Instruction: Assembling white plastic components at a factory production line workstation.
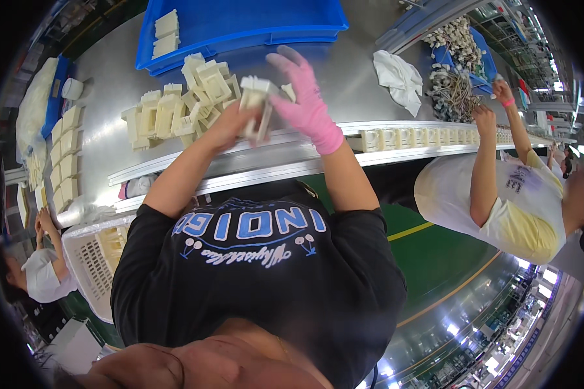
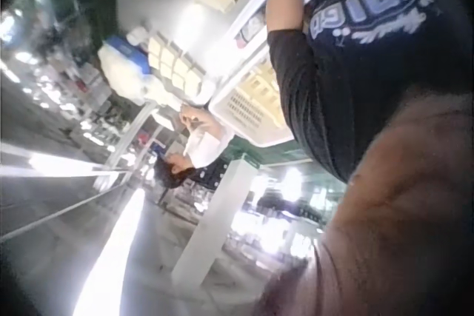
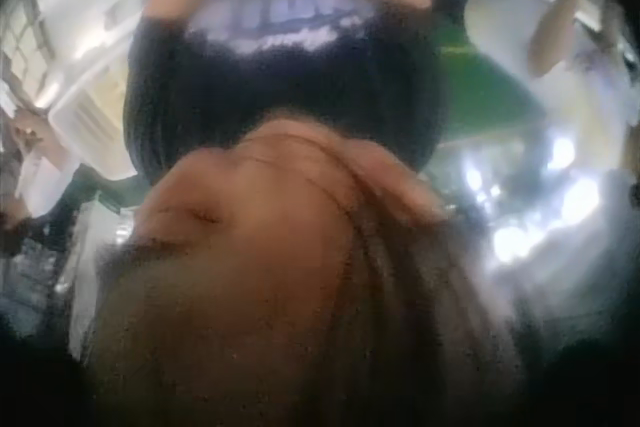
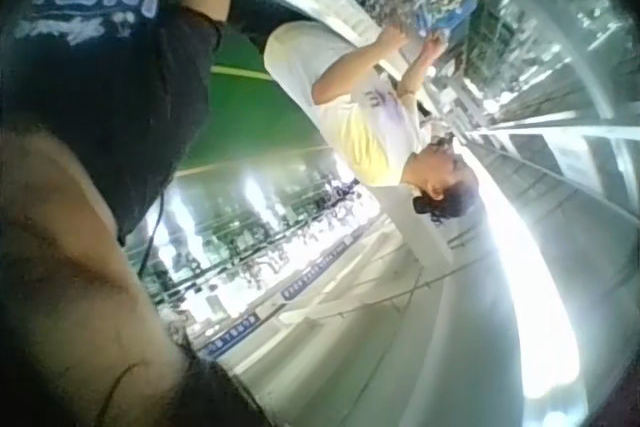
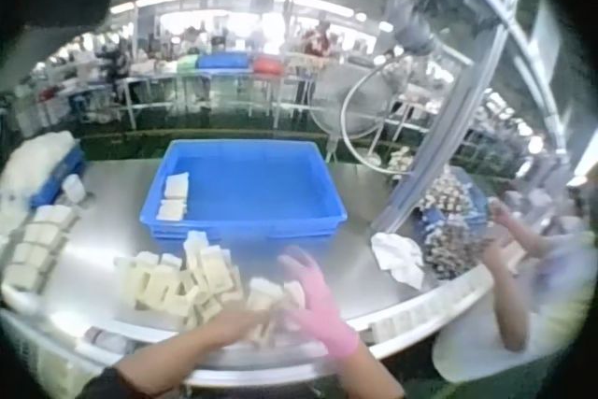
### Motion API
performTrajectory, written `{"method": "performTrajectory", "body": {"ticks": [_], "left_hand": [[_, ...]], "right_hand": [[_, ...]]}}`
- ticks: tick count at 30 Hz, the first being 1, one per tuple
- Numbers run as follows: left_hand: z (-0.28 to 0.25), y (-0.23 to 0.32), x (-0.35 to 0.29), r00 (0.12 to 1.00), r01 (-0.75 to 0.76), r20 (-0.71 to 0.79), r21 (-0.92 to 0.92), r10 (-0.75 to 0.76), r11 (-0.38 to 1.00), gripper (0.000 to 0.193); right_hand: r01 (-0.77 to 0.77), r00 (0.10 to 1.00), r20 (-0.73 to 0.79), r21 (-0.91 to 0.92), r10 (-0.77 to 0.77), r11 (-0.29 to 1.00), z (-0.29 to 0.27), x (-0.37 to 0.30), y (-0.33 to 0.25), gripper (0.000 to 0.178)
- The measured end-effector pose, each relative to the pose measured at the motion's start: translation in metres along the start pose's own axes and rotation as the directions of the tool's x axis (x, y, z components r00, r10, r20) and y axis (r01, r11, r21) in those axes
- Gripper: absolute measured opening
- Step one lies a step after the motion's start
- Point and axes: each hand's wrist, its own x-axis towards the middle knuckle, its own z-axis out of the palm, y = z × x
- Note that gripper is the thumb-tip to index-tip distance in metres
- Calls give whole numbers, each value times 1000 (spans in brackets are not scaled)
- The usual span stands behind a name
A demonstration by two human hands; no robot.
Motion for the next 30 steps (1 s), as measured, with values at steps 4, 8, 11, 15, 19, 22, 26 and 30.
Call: {"method": "performTrajectory", "body": {"ticks": [4, 8, 11, 15, 19, 22, 26, 30], "left_hand": [[3, 18, -12, 958, 155, 218, 152, -186, 976, 33], [-58, 25, 20, 980, -124, -2, 780, 201, 614, 38], [-114, 26, 37, 806, 130, -111, 991, 581, 9, 43], [-148, 23, 42, 835, 444, -326, 875, 443, -194, 41], [-175, 17, 49, 808, 410, -301, 905, 507, -117, 32], [-163, 35, 46, 854, 197, -342, 910, 393, 364, 29], [-96, 59, 21, 808, -219, -338, 589, 483, 778, 31], [-44, 53, 5, 723, -410, -516, 215, 459, 886, 24]], "right_hand": [[-330, 877, 471, 457, 90, 826, -16, -6, -17, 54], [-553, 729, 578, 180, 368, 813, -38, -25, -20, 54], [-434, 576, 339, -644, 744, 630, -55, -49, -7, 42], [-89, 870, 72, -950, 488, 299, -62, -79, 17, 32], [-259, 764, 113, -849, 636, 461, -53, -44, 26, 29], [-279, 737, 188, -791, 650, 545, -24, -10, 55, 27], [-237, 531, 249, -874, 810, 424, 25, 2, 125, 35], [13, 344, 551, -813, 760, 583, 55, -6, 161, 45]]}}
